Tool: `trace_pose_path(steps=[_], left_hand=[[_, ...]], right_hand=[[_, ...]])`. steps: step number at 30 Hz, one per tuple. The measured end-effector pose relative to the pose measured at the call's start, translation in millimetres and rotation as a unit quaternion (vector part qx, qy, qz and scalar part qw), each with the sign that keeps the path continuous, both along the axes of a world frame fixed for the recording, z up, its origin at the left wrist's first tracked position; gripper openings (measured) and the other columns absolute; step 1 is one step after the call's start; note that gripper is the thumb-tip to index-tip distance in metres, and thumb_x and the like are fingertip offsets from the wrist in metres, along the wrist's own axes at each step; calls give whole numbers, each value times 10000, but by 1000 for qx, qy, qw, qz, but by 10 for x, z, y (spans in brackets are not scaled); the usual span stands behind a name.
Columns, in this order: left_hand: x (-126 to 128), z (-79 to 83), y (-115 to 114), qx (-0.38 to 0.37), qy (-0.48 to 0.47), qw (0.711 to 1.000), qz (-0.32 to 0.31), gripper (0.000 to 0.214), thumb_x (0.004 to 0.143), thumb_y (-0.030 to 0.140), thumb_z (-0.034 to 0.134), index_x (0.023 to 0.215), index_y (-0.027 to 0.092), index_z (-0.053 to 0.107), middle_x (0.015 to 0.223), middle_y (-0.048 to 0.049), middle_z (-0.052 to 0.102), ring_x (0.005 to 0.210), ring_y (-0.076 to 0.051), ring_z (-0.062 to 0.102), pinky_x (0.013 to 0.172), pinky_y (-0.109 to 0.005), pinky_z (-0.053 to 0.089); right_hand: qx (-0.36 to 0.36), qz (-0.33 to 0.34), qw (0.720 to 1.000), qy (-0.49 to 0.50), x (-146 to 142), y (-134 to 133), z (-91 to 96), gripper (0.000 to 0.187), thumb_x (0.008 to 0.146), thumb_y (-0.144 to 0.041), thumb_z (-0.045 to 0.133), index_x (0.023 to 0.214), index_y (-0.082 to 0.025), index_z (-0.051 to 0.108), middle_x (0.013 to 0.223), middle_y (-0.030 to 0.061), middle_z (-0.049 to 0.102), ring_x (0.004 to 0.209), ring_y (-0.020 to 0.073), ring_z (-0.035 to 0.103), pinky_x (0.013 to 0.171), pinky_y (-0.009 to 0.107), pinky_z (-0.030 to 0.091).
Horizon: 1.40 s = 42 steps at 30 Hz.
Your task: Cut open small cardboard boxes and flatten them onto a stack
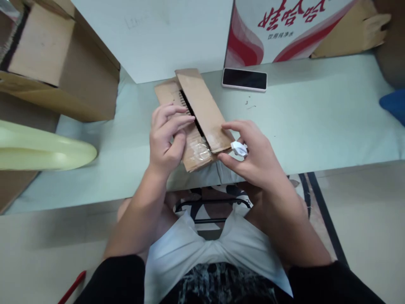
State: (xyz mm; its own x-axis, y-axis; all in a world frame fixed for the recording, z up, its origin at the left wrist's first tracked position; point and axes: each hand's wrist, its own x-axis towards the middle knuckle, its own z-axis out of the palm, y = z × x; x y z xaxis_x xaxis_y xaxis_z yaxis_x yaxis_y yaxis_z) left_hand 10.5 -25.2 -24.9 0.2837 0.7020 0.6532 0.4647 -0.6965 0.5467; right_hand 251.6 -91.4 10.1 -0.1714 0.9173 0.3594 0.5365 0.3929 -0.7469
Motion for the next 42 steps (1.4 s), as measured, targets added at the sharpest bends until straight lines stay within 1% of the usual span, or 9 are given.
trace_pose_path(steps=[3, 7, 12, 15, 19, 26, 33, 37, 42], left_hand=[[25, 93, -61, 0, 19, 1000, -12, 251, 1020, 379, 504, 1104, 403, 739, 1189, -30, 737, 1335, -348, 605, 1214, -689, 387], [58, 228, -144, -21, 79, 995, -56, 240, 1000, 353, 508, 1036, 363, 746, 1037, -8, 782, 1203, -353, 705, 1256, -757, 251], [88, 378, -226, -4, 129, 987, -92, 217, 930, 412, 579, 1064, 373, 745, 1066, -5, 790, 1244, -367, 684, 1296, -715, 188], [104, 417, -256, -30, 166, 980, -102, 221, 910, 394, 567, 1017, 354, 756, 1040, 7, 795, 1242, -341, 680, 1297, -678, 187], [109, 408, -264, -63, 190, 975, -99, 252, 888, 422, 541, 957, 322, 761, 991, -1, 792, 1204, -323, 682, 1279, -637, 215], [133, 372, -270, -46, 163, 982, -88, 213, 858, 451, 568, 895, 294, 709, 938, -16, 758, 1156, -325, 676, 1248, -624, 246], [136, 353, -263, -70, 145, 985, -69, 338, 792, 524, 651, 1045, 299, 656, 943, -12, 713, 1144, -300, 655, 1272, -559, 242], [134, 338, -251, -55, 152, 984, -77, 336, 770, 604, 679, 920, 305, 651, 892, -11, 695, 1140, -311, 649, 1260, -576, 237], [125, 313, -234, -11, 132, 986, -97, 264, 808, 567, 680, 860, 308, 662, 878, -10, 675, 1115, -295, 645, 1230, -585, 273]], right_hand=[[-20, -13, 1000, 6, -23, 33, -57, 448, 795, -335, 754, 1225, -257, 652, 1232, 84, 744, 1033, 261, 703, 771, 371, 587], [-13, -60, 998, 27, -38, 45, -49, 292, 857, -316, 673, 1141, -248, 669, 1116, 61, 780, 924, 232, 726, 777, 357, 584], [-15, -76, 995, 55, -57, 40, -28, 247, 934, -394, 619, 1121, -244, 680, 1017, 46, 785, 905, 219, 740, 790, 345, 591], [-22, -70, 995, 65, -61, 35, -20, 264, 952, -422, 611, 1114, -224, 676, 1000, 52, 780, 903, 217, 742, 800, 340, 592], [-34, -67, 995, 73, -60, 27, -16, 274, 978, -457, 589, 1101, -224, 663, 971, 49, 775, 866, 209, 739, 793, 336, 582], [-36, -69, 994, 76, -60, 24, -32, 266, 980, -446, 581, 1098, -224, 667, 984, 47, 773, 894, 211, 741, 808, 343, 578], [-40, -74, 994, 75, -55, 18, -45, 268, 982, -447, 584, 1106, -225, 669, 946, 40, 763, 852, 204, 736, 774, 336, 574], [-42, -77, 993, 74, -56, 17, -46, 248, 977, -427, 596, 1098, -226, 673, 931, 34, 757, 830, 198, 732, 763, 333, 570], [-44, -75, 993, 79, -55, 20, -51, 248, 975, -431, 597, 1091, -225, 670, 923, 29, 754, 815, 189, 726, 752, 324, 564]])
